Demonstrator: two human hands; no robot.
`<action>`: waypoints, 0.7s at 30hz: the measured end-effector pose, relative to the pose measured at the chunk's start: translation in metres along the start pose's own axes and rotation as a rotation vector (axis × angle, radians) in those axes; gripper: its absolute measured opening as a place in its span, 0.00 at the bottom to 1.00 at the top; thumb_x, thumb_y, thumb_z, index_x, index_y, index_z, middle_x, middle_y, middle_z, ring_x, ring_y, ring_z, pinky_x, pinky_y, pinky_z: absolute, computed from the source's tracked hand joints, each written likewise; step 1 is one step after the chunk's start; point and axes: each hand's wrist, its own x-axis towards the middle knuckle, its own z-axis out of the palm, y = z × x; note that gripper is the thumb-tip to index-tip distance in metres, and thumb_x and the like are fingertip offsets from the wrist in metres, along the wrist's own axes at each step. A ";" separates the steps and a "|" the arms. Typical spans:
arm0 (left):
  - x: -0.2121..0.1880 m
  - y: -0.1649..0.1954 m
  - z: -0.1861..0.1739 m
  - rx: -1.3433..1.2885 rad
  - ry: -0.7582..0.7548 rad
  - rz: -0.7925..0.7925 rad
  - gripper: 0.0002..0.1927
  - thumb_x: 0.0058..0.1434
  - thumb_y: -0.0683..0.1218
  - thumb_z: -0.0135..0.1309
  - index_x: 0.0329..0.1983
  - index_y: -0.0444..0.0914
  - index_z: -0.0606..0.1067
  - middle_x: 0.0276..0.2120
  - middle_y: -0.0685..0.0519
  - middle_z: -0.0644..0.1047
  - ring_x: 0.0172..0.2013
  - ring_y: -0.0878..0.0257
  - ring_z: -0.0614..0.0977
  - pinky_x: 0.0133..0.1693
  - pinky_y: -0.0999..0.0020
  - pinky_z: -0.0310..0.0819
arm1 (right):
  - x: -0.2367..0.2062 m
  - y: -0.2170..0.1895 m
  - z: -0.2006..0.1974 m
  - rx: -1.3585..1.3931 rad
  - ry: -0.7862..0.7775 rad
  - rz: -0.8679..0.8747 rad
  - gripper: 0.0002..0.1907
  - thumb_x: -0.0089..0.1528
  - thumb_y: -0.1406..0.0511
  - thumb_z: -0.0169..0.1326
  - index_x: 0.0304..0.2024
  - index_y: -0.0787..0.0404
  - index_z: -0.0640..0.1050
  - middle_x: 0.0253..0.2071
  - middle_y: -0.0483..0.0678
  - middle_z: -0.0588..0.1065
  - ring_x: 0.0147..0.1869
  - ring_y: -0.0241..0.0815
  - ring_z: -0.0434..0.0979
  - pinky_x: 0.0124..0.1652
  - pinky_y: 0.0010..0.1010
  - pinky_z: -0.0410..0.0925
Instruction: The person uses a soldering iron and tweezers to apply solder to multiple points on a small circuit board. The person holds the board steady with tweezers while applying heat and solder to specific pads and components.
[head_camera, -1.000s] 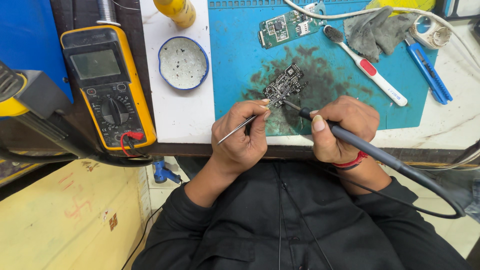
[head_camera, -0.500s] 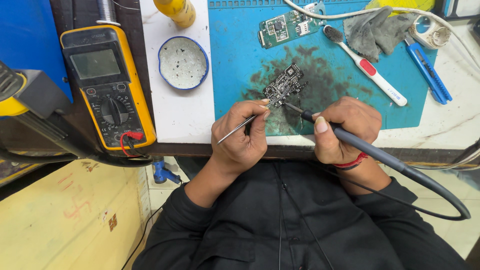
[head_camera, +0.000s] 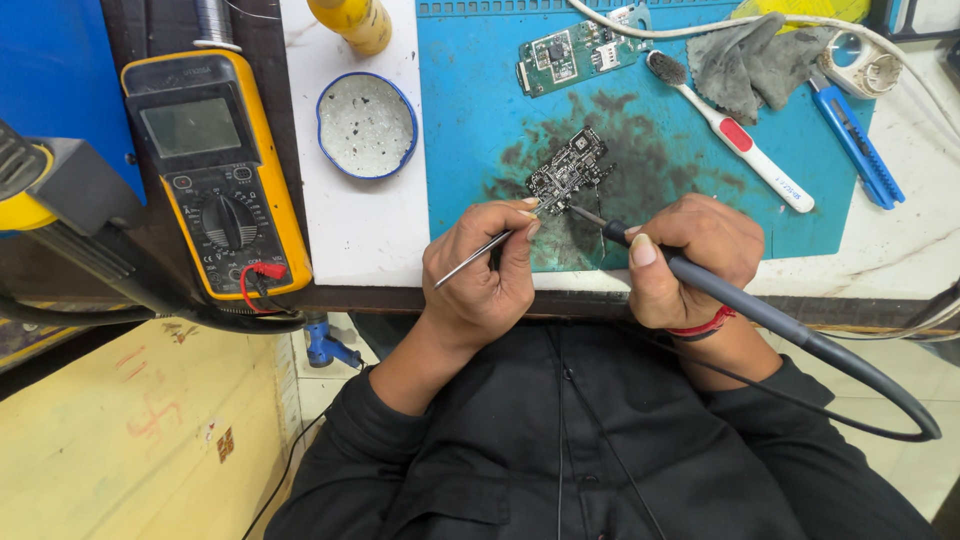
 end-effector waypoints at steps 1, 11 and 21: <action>0.000 0.000 0.000 0.001 0.000 -0.002 0.07 0.69 0.36 0.58 0.46 0.35 0.71 0.44 0.46 0.82 0.39 0.57 0.87 0.41 0.68 0.82 | 0.000 0.000 0.000 0.000 0.000 0.001 0.09 0.67 0.67 0.54 0.33 0.64 0.72 0.28 0.51 0.76 0.25 0.44 0.74 0.29 0.31 0.65; 0.000 0.000 0.000 0.011 0.004 -0.002 0.07 0.69 0.36 0.58 0.45 0.35 0.71 0.43 0.46 0.82 0.38 0.57 0.87 0.40 0.69 0.81 | -0.001 0.001 -0.001 0.020 0.001 -0.002 0.09 0.67 0.67 0.54 0.34 0.64 0.71 0.28 0.51 0.75 0.25 0.44 0.74 0.29 0.30 0.65; 0.000 0.001 0.001 0.004 -0.002 -0.007 0.07 0.68 0.36 0.58 0.45 0.34 0.71 0.43 0.45 0.82 0.39 0.57 0.87 0.40 0.69 0.82 | 0.002 0.002 0.000 0.002 -0.019 -0.022 0.09 0.67 0.67 0.54 0.33 0.64 0.71 0.28 0.50 0.76 0.24 0.44 0.73 0.28 0.31 0.64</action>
